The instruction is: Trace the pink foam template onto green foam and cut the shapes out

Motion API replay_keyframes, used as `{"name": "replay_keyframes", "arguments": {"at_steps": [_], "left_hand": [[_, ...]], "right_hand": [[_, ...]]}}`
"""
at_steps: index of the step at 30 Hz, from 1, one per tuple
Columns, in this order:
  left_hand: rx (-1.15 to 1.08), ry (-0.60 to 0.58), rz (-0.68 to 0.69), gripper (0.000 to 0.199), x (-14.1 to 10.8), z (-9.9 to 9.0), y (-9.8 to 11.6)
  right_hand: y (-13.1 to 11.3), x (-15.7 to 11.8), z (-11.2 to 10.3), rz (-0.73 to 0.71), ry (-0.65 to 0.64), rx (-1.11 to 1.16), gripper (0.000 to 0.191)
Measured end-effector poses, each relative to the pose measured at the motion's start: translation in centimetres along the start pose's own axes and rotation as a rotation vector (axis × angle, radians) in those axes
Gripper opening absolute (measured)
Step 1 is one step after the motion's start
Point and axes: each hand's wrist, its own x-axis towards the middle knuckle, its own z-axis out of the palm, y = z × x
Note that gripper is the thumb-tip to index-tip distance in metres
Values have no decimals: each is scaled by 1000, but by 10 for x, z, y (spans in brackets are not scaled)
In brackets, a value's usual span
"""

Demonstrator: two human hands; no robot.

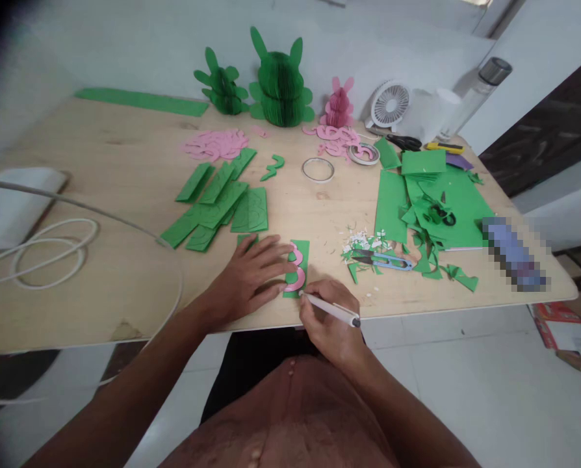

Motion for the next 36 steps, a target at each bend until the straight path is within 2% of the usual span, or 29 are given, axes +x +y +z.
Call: {"name": "replay_keyframes", "arguments": {"at_steps": [11,36], "left_hand": [[-14,-3,-2,31,1,-3,1],[-6,-1,-4,30,2,-3,2]], "right_hand": [[2,1,-2,-16,8,-37,8],[2,3,-4,58,25,-44,8]]}}
